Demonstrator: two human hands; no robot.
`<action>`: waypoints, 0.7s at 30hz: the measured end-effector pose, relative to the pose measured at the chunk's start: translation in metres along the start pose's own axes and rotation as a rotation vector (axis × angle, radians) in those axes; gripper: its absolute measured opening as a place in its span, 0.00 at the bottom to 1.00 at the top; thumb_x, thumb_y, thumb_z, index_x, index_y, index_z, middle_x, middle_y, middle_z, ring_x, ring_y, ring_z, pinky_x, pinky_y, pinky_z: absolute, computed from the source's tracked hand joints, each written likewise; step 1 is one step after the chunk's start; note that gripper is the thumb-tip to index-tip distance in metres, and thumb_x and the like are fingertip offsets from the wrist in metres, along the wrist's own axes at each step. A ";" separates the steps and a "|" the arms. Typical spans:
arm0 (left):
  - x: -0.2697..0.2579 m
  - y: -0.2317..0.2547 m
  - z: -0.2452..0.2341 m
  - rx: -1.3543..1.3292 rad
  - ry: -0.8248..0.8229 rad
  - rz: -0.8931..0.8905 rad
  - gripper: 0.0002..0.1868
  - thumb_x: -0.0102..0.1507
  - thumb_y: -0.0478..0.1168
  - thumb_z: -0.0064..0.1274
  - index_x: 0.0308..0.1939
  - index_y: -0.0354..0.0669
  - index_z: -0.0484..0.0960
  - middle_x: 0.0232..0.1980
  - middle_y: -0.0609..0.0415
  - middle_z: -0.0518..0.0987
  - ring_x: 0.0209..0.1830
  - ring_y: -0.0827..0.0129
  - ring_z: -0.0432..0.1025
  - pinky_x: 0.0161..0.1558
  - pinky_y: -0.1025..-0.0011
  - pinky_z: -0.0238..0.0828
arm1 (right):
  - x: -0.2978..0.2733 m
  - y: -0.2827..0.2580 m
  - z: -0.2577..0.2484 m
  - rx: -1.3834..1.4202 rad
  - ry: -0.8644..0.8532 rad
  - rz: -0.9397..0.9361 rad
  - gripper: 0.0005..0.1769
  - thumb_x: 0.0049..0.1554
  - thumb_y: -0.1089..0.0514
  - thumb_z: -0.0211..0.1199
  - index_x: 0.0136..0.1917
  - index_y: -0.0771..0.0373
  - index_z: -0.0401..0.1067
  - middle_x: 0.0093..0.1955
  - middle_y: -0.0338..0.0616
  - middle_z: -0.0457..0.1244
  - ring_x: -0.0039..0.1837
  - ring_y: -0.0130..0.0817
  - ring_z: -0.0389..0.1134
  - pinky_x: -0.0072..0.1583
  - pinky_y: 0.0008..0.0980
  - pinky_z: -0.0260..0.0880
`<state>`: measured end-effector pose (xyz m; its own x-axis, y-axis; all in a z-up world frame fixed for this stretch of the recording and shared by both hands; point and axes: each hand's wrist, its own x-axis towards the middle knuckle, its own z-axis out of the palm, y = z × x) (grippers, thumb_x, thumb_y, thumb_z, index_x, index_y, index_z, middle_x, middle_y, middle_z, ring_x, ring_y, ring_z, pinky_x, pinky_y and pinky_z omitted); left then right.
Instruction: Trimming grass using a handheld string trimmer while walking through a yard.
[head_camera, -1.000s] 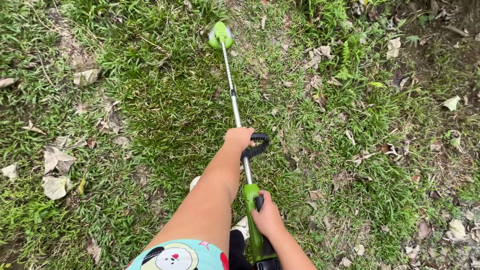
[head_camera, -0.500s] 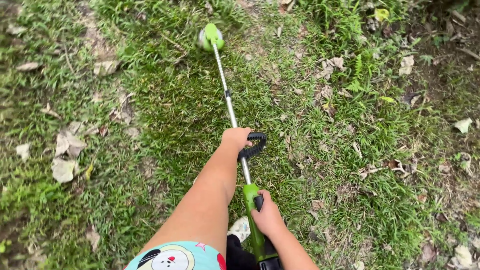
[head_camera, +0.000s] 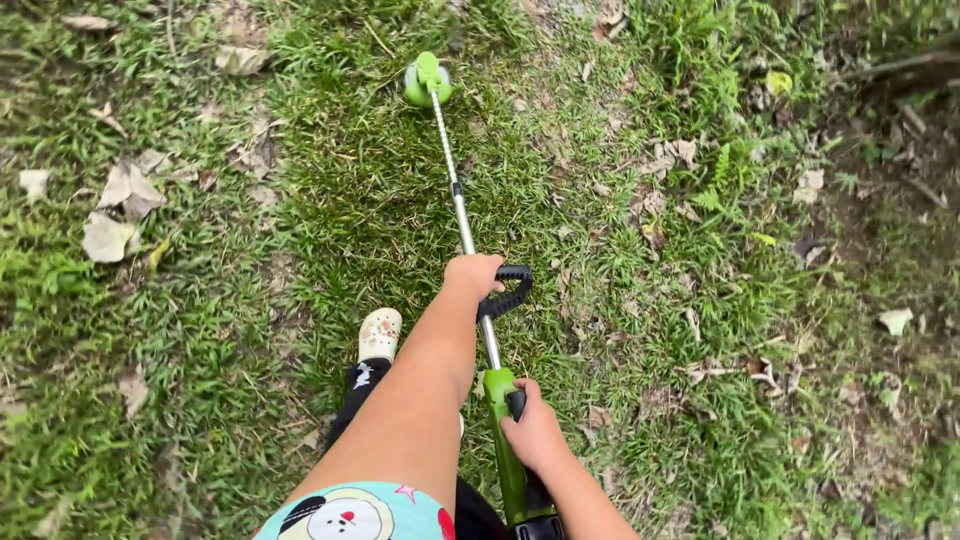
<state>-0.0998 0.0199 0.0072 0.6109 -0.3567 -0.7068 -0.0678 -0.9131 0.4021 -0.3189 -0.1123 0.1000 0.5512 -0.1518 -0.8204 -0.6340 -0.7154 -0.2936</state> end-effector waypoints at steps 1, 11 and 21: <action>-0.007 -0.001 0.002 -0.008 0.007 -0.008 0.16 0.68 0.56 0.51 0.49 0.51 0.71 0.47 0.56 0.81 0.42 0.61 0.77 0.40 0.61 0.78 | -0.004 -0.001 0.001 -0.010 -0.003 -0.008 0.35 0.54 0.62 0.61 0.73 0.49 0.56 0.62 0.53 0.67 0.52 0.44 0.73 0.54 0.39 0.77; -0.040 -0.025 0.012 -0.037 0.031 -0.113 0.16 0.68 0.56 0.51 0.49 0.51 0.72 0.45 0.56 0.80 0.38 0.65 0.76 0.38 0.65 0.76 | -0.025 -0.016 0.003 -0.086 -0.088 -0.038 0.36 0.57 0.62 0.60 0.75 0.51 0.54 0.66 0.55 0.65 0.54 0.43 0.75 0.54 0.36 0.81; -0.046 -0.025 0.013 0.023 0.016 -0.120 0.17 0.68 0.57 0.51 0.50 0.52 0.73 0.44 0.56 0.80 0.36 0.66 0.75 0.36 0.69 0.76 | -0.038 -0.027 0.005 -0.083 -0.106 0.029 0.37 0.59 0.63 0.60 0.77 0.48 0.52 0.68 0.56 0.63 0.52 0.41 0.75 0.50 0.32 0.83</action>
<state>-0.1362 0.0567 0.0218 0.6285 -0.2412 -0.7395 -0.0111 -0.9534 0.3015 -0.3255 -0.0838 0.1362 0.4705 -0.1035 -0.8763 -0.5993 -0.7665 -0.2312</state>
